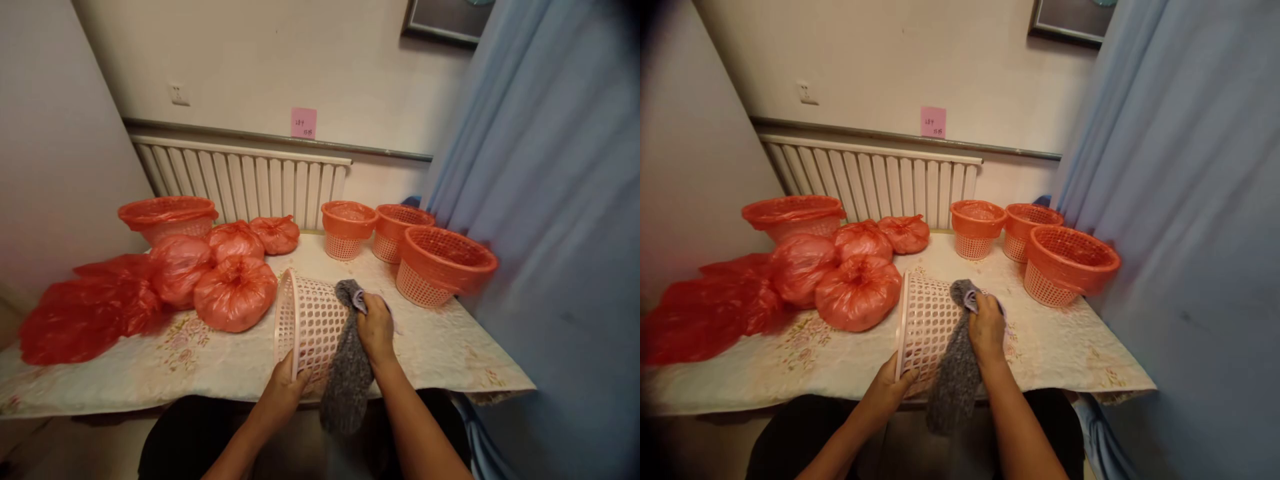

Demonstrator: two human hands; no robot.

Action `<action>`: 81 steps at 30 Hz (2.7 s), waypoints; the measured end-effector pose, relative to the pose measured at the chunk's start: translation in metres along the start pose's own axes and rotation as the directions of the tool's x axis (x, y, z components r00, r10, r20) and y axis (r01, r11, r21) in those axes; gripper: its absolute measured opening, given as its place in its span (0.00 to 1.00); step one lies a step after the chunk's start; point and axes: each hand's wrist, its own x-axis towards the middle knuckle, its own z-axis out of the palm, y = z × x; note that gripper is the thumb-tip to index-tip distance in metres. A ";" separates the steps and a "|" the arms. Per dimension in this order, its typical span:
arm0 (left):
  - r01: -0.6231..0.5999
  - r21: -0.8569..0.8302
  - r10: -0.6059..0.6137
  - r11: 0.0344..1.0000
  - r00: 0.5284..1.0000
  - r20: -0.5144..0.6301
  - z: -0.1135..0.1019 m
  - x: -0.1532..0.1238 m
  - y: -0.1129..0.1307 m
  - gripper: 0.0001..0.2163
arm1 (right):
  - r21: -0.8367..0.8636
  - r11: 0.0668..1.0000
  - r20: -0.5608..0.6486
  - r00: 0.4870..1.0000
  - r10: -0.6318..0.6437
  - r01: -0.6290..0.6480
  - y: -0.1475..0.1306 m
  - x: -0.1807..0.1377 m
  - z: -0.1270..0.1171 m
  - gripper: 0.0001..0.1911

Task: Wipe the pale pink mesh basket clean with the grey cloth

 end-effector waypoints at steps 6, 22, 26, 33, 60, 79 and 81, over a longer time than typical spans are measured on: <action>-0.022 0.046 0.022 0.999 1.000 0.014 -0.002 0.003 0.001 0.19 | -0.074 0.984 -0.108 0.982 0.156 -0.165 0.063 -0.016 -0.013 0.12; -0.107 0.054 0.108 0.993 0.994 -0.017 -0.008 0.013 -0.010 0.19 | 0.209 0.952 0.052 0.970 -0.238 0.222 -0.098 -0.034 0.009 0.10; -0.136 -0.020 0.137 0.990 0.991 0.012 -0.004 0.012 -0.014 0.17 | 0.114 0.970 0.138 0.964 -0.229 0.214 -0.099 0.010 0.009 0.06; -0.097 -0.149 0.107 0.984 0.992 0.061 0.003 0.003 -0.010 0.18 | -0.004 0.984 0.129 0.976 -0.176 0.178 -0.095 0.020 0.017 0.05; -0.031 0.093 0.034 0.995 0.999 -0.033 -0.012 0.020 0.005 0.20 | -0.108 0.975 -0.085 0.979 0.188 -0.196 0.071 -0.010 -0.011 0.08; -0.074 0.192 0.086 0.979 0.995 -0.058 -0.003 0.002 -0.028 0.16 | 0.002 0.986 0.111 0.979 -0.169 0.169 -0.047 0.003 0.005 0.10; -0.095 0.202 0.107 0.975 0.993 -0.049 0.000 0.001 -0.032 0.15 | -0.077 0.991 0.121 0.988 -0.098 0.107 -0.016 0.020 0.002 0.10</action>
